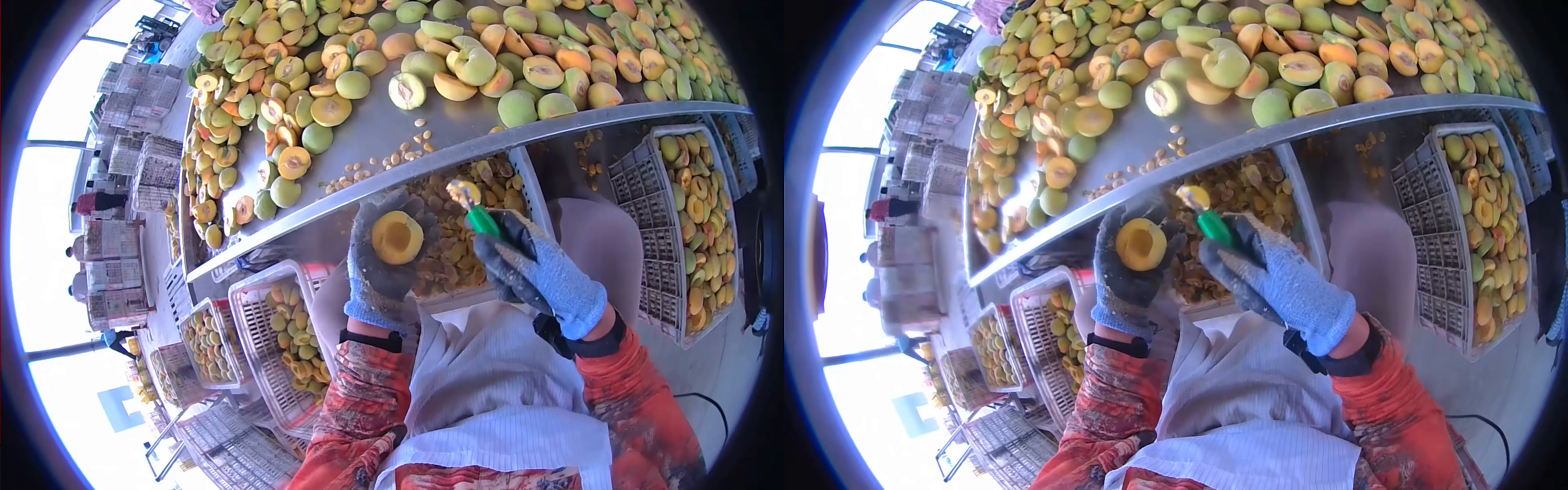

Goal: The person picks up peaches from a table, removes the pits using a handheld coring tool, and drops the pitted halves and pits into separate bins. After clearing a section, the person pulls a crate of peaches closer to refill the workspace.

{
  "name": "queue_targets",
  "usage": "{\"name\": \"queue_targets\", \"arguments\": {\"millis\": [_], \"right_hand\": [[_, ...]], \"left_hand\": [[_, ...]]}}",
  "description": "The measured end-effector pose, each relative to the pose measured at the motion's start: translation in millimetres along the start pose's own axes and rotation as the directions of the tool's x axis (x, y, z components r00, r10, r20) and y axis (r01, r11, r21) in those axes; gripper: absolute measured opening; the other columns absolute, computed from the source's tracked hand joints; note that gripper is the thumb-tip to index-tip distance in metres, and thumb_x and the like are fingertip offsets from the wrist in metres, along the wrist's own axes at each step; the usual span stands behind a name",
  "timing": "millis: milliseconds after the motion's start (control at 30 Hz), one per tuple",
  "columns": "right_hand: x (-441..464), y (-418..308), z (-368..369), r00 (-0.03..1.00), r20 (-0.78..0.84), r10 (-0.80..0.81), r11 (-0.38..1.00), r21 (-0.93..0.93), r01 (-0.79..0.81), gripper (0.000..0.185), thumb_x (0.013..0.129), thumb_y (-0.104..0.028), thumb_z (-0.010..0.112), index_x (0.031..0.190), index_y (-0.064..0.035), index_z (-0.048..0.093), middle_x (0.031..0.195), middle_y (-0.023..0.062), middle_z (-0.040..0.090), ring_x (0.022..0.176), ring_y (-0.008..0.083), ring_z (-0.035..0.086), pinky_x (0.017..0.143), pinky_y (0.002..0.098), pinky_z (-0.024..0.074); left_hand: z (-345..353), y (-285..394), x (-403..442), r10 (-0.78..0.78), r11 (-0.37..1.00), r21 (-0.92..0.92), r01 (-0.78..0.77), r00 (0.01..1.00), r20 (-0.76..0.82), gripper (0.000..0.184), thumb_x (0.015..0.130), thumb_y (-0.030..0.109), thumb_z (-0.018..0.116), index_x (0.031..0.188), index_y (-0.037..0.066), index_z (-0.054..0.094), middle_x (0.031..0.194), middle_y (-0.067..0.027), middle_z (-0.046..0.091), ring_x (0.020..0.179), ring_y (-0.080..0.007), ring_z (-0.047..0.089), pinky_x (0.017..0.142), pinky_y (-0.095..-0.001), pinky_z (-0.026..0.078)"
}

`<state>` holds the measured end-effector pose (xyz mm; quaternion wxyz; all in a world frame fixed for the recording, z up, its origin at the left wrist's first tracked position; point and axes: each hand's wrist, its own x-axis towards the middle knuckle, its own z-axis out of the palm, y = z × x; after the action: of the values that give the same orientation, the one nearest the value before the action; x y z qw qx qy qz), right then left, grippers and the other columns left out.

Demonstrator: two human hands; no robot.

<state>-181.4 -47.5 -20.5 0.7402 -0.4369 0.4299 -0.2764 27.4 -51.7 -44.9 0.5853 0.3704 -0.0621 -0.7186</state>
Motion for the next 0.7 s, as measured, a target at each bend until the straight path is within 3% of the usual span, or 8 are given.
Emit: {"name": "queue_targets", "arguments": {"millis": [33,67,100,267,333,367,567,700], "right_hand": [[13,21,-6,0.967,-0.137,-0.213,0.914,-0.378,0.148,0.030,0.080,-0.020,0.066,0.101,-0.0035,0.054,0.068,0.0081,0.057,0.056,0.0180,0.056,0.052,0.0309,0.0450],[21,37,-11,0.872,-0.183,-0.454,0.675,-0.710,0.202,0.031,0.078,-0.020,0.067,0.101,-0.0033,0.054,0.071,0.0115,0.059,0.063,0.0241,0.060,0.058,0.0355,0.0472],[20,41,-11,0.883,-0.148,-0.446,0.393,-0.918,0.045,0.033,0.074,-0.018,0.066,0.101,-0.0039,0.054,0.083,0.0166,0.059,0.075,0.0333,0.059,0.065,0.0432,0.0469],[9,29,3,0.825,-0.130,-0.550,0.425,-0.894,0.142,0.033,0.073,-0.017,0.065,0.101,-0.0058,0.052,0.093,0.0148,0.055,0.076,0.0328,0.061,0.063,0.0416,0.0485],[7,31,13,0.837,-0.093,-0.539,0.359,-0.925,0.128,0.038,0.072,-0.015,0.065,0.105,-0.0065,0.049,0.090,0.0151,0.055,0.072,0.0320,0.062,0.060,0.0406,0.0489],[7,30,16,0.870,-0.074,-0.487,0.364,-0.923,0.126,0.039,0.069,-0.016,0.068,0.103,-0.0061,0.051,0.085,0.0140,0.058,0.068,0.0319,0.060,0.057,0.0395,0.0469],[9,29,30,0.866,0.013,-0.500,0.313,-0.929,0.195,0.042,0.068,-0.014,0.066,0.106,-0.0040,0.049,0.084,0.0159,0.058,0.066,0.0305,0.062,0.055,0.0388,0.0479],[2,33,43,0.872,0.022,-0.490,0.265,-0.949,0.173,0.038,0.071,-0.016,0.065,0.103,-0.0037,0.051,0.078,0.0160,0.059,0.063,0.0309,0.062,0.054,0.0384,0.0489]], "left_hand": [[-3,1,-1,0.027,1.000,-0.006,-0.027,1.000,-0.007,0.039,0.090,0.030,0.048,0.113,-0.001,0.052,0.106,-0.0154,0.059,0.099,-0.0293,0.058,0.083,-0.0447,0.051],[-5,1,-1,0.051,0.999,-0.008,-0.051,0.999,-0.011,0.038,0.090,0.027,0.047,0.115,-0.001,0.051,0.108,-0.0156,0.058,0.101,-0.0291,0.057,0.083,-0.0446,0.051],[-3,3,0,0.073,0.997,-0.009,-0.073,0.997,-0.010,0.038,0.091,0.025,0.045,0.117,-0.002,0.050,0.109,-0.0159,0.058,0.104,-0.0289,0.056,0.083,-0.0445,0.052],[6,-2,-3,0.078,0.996,0.038,-0.081,0.995,0.069,0.035,0.090,0.022,0.046,0.115,-0.003,0.051,0.109,-0.0161,0.058,0.104,-0.0282,0.056,0.085,-0.0408,0.051],[14,-6,2,0.051,0.997,-0.056,-0.054,0.997,-0.053,0.035,0.089,0.021,0.049,0.114,-0.002,0.052,0.109,-0.0162,0.058,0.102,-0.0281,0.057,0.085,-0.0410,0.051],[16,-8,4,0.042,0.999,-0.001,-0.042,0.998,0.045,0.036,0.086,0.022,0.053,0.113,-0.002,0.053,0.107,-0.0156,0.059,0.098,-0.0283,0.058,0.084,-0.0413,0.051],[31,-24,9,0.109,0.990,0.091,-0.107,0.994,-0.017,0.029,0.084,0.018,0.054,0.104,-0.003,0.058,0.095,-0.0162,0.062,0.083,-0.0288,0.061,0.076,-0.0414,0.053],[32,-28,11,0.137,0.991,0.015,-0.137,0.989,-0.051,0.026,0.083,0.015,0.054,0.101,-0.003,0.059,0.092,-0.0157,0.062,0.081,-0.0282,0.062,0.071,-0.0400,0.054]]}}
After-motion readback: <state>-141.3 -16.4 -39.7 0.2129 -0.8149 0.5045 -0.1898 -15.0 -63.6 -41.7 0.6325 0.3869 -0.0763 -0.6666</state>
